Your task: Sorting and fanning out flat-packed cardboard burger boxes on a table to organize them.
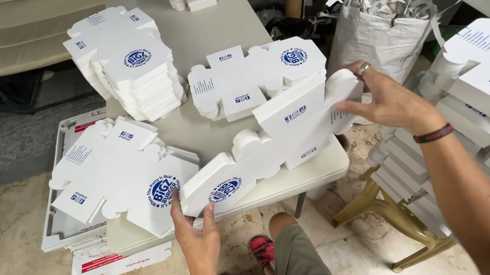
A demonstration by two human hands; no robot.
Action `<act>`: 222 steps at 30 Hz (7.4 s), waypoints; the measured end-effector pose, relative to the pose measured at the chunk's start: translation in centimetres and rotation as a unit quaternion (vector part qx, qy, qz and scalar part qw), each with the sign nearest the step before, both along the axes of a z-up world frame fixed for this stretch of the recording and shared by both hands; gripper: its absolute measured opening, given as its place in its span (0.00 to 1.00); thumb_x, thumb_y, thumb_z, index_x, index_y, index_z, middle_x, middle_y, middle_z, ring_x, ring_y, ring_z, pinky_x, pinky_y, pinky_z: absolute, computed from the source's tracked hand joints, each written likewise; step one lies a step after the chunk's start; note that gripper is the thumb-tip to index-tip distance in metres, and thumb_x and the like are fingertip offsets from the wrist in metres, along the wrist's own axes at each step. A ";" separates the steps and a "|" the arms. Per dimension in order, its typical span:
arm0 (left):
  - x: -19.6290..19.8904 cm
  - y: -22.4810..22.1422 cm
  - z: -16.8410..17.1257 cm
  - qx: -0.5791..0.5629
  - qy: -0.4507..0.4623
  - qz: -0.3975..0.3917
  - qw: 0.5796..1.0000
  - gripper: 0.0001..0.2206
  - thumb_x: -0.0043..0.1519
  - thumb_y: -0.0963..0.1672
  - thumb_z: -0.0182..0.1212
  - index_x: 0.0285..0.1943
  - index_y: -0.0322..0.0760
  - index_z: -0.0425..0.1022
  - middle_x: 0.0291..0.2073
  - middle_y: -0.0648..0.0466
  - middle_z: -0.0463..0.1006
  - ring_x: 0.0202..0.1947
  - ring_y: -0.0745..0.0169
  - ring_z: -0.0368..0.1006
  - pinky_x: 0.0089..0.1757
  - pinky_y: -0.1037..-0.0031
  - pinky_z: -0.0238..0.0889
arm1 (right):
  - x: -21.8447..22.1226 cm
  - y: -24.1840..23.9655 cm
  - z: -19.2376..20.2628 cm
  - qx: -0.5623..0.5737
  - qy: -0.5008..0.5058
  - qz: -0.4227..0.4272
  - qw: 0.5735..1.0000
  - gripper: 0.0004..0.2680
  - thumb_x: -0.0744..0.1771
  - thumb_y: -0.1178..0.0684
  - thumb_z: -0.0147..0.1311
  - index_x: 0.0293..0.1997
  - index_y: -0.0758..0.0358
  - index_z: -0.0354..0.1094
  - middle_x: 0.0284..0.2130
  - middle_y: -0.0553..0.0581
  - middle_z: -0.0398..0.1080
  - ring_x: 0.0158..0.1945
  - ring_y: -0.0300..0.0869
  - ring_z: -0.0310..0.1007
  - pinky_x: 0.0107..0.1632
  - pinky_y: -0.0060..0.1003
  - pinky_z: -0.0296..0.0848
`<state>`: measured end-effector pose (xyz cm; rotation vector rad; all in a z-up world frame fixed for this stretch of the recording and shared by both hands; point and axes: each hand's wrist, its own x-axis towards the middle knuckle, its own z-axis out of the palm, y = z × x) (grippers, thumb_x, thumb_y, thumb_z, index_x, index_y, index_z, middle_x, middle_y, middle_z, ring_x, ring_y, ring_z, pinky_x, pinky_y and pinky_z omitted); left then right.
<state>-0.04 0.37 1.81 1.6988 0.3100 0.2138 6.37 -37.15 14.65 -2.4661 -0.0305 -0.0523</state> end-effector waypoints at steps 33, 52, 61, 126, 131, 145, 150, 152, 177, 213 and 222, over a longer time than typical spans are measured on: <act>-15.4 4.5 -20.9 -0.690 0.005 -0.239 0.684 0.22 0.63 0.50 0.49 0.61 0.33 0.74 0.47 0.36 0.82 0.44 0.46 0.81 0.49 0.51 0.75 | -12.2 7.9 -34.3 0.341 0.151 0.019 0.928 0.24 0.69 0.31 0.46 0.60 0.64 0.69 0.52 0.65 0.70 0.57 0.53 0.69 0.61 0.53 0.67; -21.4 20.6 -15.1 0.215 0.075 0.196 0.954 0.31 0.65 0.50 0.64 0.74 0.29 0.61 0.70 0.37 0.62 0.74 0.39 0.52 0.68 0.47 0.41 | -8.7 35.7 -20.4 -0.199 0.081 0.410 0.886 0.29 0.59 0.16 0.54 0.22 0.59 0.74 0.18 0.56 0.72 0.27 0.49 0.76 0.36 0.39 0.71; -11.1 14.1 -14.8 0.174 0.055 -0.018 0.983 0.40 0.71 0.60 0.25 0.46 0.26 0.82 0.40 0.30 0.80 0.48 0.29 0.76 0.49 0.49 0.65 | -7.4 38.5 -22.4 -0.114 -0.033 0.514 0.849 0.15 0.57 0.41 0.63 0.12 0.59 0.67 0.10 0.55 0.68 0.18 0.48 0.73 0.27 0.39 0.69; -17.5 19.0 -19.3 0.062 -0.199 0.024 0.978 0.29 0.75 0.45 0.34 0.12 0.44 0.59 0.06 0.60 0.53 0.09 0.70 0.46 0.18 0.79 0.45 | -12.4 22.5 -22.9 0.485 0.277 0.478 0.677 0.12 0.65 0.55 0.62 0.48 0.73 0.79 0.24 0.66 0.80 0.17 0.38 0.71 0.17 0.28 0.75; -16.3 20.3 -22.3 0.050 -0.182 0.010 0.982 0.30 0.76 0.46 0.34 0.12 0.45 0.55 0.02 0.59 0.53 0.08 0.72 0.47 0.18 0.81 0.44 | -11.2 22.5 -25.3 0.505 0.154 0.405 0.747 0.17 0.67 0.61 0.48 0.65 0.66 0.67 0.23 0.52 0.75 0.17 0.28 0.69 0.17 0.21 0.68; -16.0 18.4 -18.2 0.066 -0.138 0.019 0.988 0.30 0.76 0.47 0.34 0.13 0.49 0.54 0.06 0.64 0.51 0.10 0.75 0.42 0.20 0.81 0.40 | -11.2 22.7 -19.8 0.428 0.248 0.448 0.745 0.11 0.60 0.53 0.72 0.41 0.68 0.84 0.22 0.58 0.83 0.23 0.31 0.68 0.23 0.30 0.72; -16.5 20.4 -21.6 0.061 -0.151 0.024 0.986 0.30 0.76 0.47 0.34 0.13 0.48 0.54 0.06 0.64 0.51 0.10 0.75 0.44 0.20 0.82 0.40 | -11.3 23.0 -20.5 0.438 0.254 0.449 0.736 0.10 0.60 0.52 0.72 0.40 0.67 0.84 0.22 0.56 0.82 0.25 0.31 0.68 0.25 0.31 0.73; -16.5 20.0 -21.0 0.059 -0.154 0.025 0.986 0.30 0.76 0.47 0.34 0.13 0.48 0.55 0.06 0.64 0.51 0.10 0.75 0.44 0.20 0.82 0.41 | -11.3 22.9 -20.5 0.446 0.250 0.452 0.731 0.10 0.61 0.52 0.71 0.40 0.67 0.84 0.22 0.56 0.82 0.26 0.31 0.68 0.26 0.32 0.74; -16.6 21.0 -23.0 0.055 -0.166 0.017 0.984 0.31 0.76 0.47 0.34 0.13 0.45 0.60 0.06 0.62 0.53 0.09 0.74 0.44 0.20 0.81 0.41 | -12.0 23.0 -19.3 0.399 0.183 0.449 0.778 0.17 0.58 0.51 0.73 0.49 0.63 0.82 0.40 0.63 0.85 0.43 0.42 0.84 0.45 0.40 0.82; -17.2 21.2 -23.4 0.053 -0.161 0.028 0.985 0.29 0.75 0.45 0.34 0.14 0.43 0.61 0.05 0.62 0.53 0.10 0.73 0.46 0.20 0.80 0.40 | -12.2 23.7 -20.3 0.390 0.169 0.464 0.777 0.16 0.59 0.52 0.72 0.50 0.61 0.81 0.44 0.64 0.83 0.50 0.48 0.82 0.52 0.46 0.78; -17.0 20.6 -22.5 0.062 -0.165 0.020 0.984 0.28 0.75 0.45 0.34 0.15 0.43 0.62 0.07 0.63 0.53 0.11 0.74 0.46 0.20 0.80 0.41 | -12.9 24.0 -18.5 0.396 0.096 0.458 0.790 0.14 0.64 0.61 0.55 0.55 0.61 0.76 0.30 0.62 0.75 0.32 0.48 0.68 0.38 0.43 0.67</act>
